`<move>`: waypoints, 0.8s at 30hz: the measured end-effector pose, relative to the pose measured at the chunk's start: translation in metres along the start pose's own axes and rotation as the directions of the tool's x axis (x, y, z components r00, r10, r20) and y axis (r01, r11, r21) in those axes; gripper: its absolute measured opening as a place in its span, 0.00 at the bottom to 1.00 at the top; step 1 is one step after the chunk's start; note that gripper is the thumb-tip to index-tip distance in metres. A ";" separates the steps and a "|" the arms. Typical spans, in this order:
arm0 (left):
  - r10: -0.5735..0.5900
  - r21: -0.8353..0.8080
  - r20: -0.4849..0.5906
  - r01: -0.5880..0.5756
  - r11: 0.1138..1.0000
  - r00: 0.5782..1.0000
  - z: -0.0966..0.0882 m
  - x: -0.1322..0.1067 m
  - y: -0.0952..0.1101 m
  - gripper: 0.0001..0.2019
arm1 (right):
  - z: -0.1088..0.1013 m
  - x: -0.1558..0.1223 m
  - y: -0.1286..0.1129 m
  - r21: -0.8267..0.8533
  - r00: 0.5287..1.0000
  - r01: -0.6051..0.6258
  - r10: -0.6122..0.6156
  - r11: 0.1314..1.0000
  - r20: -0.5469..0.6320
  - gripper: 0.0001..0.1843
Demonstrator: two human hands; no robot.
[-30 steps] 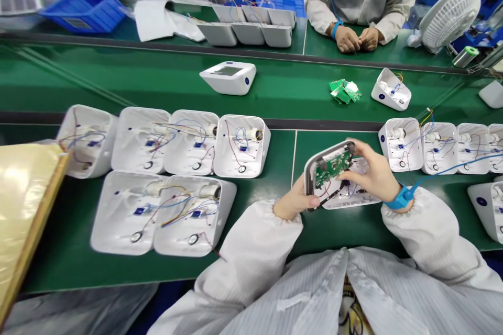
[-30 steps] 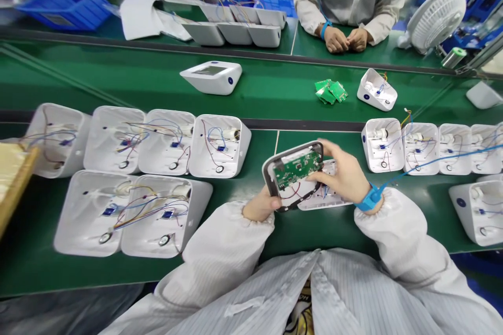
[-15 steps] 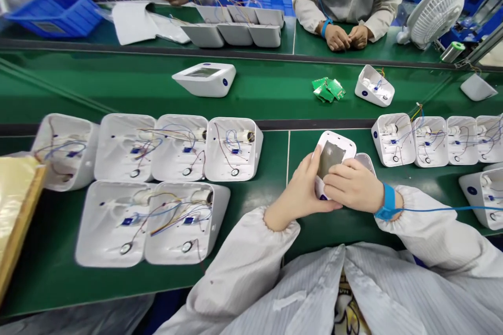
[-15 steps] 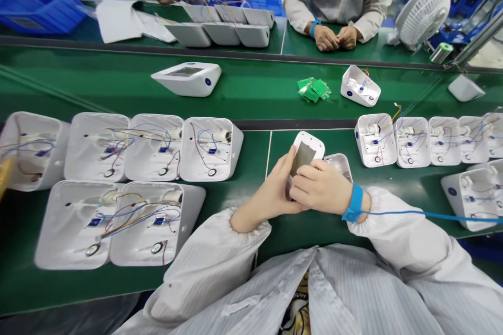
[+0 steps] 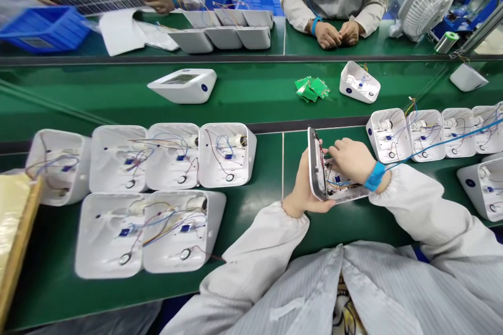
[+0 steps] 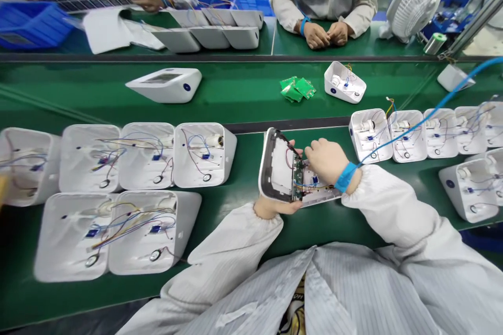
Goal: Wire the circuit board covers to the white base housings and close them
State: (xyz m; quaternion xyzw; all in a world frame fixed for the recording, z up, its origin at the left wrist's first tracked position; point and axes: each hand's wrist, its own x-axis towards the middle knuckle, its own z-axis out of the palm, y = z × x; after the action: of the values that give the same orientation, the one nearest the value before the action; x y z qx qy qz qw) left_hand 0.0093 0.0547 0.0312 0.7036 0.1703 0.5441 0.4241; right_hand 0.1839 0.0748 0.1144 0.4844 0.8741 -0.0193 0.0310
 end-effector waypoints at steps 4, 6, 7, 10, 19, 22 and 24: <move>-0.082 -0.152 0.018 0.084 0.985 0.996 0.000 -0.001 -0.001 0.51 | 0.008 -0.004 -0.005 0.012 0.999 0.017 -0.016 1.000 -0.032 0.13; -0.116 -0.187 0.018 0.117 0.975 0.993 -0.001 -0.005 -0.001 0.50 | 0.009 -0.008 -0.001 0.049 0.997 0.023 -0.019 0.999 -0.075 0.16; -0.132 -0.208 0.004 0.129 0.969 0.991 0.000 -0.007 -0.002 0.49 | 0.010 -0.010 0.001 0.070 0.995 0.025 -0.018 0.997 -0.102 0.16; -0.183 -0.287 -0.060 0.158 0.945 0.981 0.002 -0.012 -0.005 0.45 | 0.014 -0.012 0.006 0.140 0.980 0.066 -0.038 0.988 -0.197 0.16; -0.335 -0.357 -0.119 0.275 0.893 0.935 0.005 -0.012 0.001 0.38 | 0.022 -0.012 0.010 0.274 0.946 0.180 -0.090 0.945 -0.311 0.12; -0.363 -0.344 -0.131 0.302 0.889 0.922 0.004 -0.012 0.002 0.38 | 0.021 -0.011 0.010 0.260 0.944 0.185 -0.098 0.948 -0.314 0.12; -0.370 -0.335 -0.122 0.313 0.889 0.921 0.003 -0.011 0.002 0.38 | 0.020 -0.011 0.009 0.250 0.944 0.183 -0.100 0.951 -0.314 0.13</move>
State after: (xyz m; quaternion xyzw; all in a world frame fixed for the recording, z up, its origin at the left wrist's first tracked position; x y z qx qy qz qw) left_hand 0.0072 0.0445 0.0259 0.5345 0.2426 0.5425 0.6009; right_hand 0.1983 0.0691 0.0952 0.4167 0.8903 -0.0698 -0.1699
